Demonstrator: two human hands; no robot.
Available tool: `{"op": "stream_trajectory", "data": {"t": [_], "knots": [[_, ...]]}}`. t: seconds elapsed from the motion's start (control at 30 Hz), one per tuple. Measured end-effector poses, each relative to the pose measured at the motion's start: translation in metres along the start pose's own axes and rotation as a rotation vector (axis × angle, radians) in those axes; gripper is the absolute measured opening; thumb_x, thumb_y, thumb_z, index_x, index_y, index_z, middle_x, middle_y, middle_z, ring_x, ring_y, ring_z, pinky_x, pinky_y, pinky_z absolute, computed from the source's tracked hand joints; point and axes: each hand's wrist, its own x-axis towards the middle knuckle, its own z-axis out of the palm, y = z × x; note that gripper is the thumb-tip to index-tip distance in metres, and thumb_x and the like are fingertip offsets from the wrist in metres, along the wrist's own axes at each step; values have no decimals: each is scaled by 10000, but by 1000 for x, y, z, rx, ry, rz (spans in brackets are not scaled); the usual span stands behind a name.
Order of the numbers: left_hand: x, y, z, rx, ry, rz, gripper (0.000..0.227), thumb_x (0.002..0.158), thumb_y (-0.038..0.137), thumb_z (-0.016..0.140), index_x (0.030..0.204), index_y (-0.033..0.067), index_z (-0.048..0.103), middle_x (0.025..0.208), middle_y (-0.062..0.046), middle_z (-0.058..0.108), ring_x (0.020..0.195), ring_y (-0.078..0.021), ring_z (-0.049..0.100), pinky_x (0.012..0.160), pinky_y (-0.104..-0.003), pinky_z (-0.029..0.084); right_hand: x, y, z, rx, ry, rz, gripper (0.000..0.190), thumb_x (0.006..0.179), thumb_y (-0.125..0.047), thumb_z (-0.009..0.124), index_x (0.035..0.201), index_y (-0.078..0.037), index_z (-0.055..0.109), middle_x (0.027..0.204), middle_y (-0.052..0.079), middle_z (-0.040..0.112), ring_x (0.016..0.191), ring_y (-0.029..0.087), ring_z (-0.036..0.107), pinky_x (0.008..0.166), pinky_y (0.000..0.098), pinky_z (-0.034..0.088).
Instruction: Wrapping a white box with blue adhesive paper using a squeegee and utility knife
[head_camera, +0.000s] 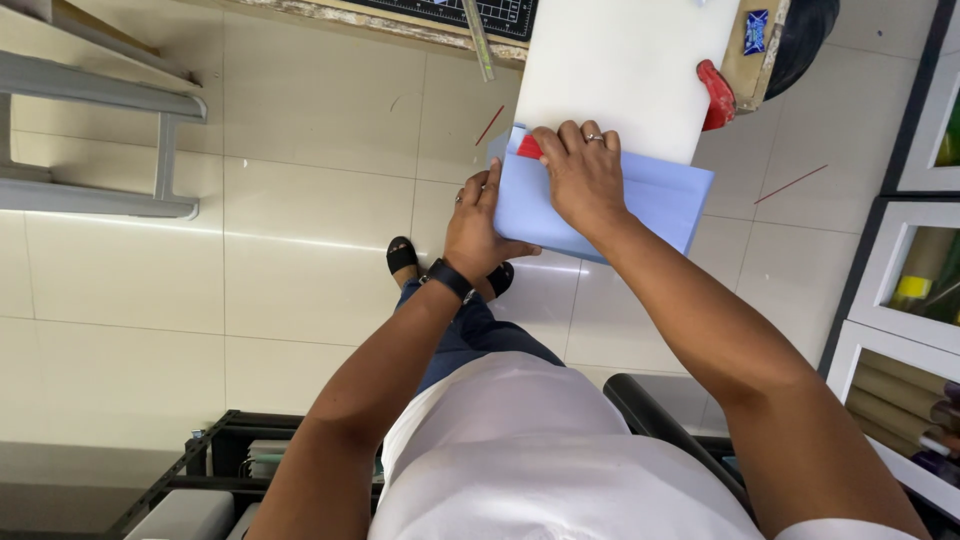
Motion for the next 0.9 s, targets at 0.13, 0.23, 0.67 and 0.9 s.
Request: {"op": "stream_trajectory", "data": {"t": [0.13,0.23,0.67,0.9], "knots": [[2,-2,2,-1,3,2,1451,506,444,1043,1651,135,207,1522,-108,407,1374,-387,465,1196,-434,450,4,-4,2,-6,9,-3,290,1064,-227,514,1353,-229,499,993,52,509,985,320,535,869,483,372],[2,-3,3,2,-1,10,1457,504,466,1041,1652,137,207,1523,-103,403,1372,-386,469,1198,-427,448,5,-4,5,-8,12,11,280,1066,-227,514,1345,-240,502,989,47,508,988,318,528,870,479,361],[1,0,-18,0,-94,86,1393,595,455,1009,1644,52,186,1510,-196,376,1383,-480,437,1145,-513,491,-70,-24,-3,70,330,382,551,1001,-177,644,1533,-193,502,1079,154,643,1028,417,631,842,530,464],[5,0,-52,-357,-259,187,1210,790,247,876,1638,-4,50,1517,-302,337,1347,-526,468,1037,-561,564,-91,-13,41,-303,439,914,536,1017,-142,601,1540,-83,498,992,173,690,819,360,711,695,457,540]]}}
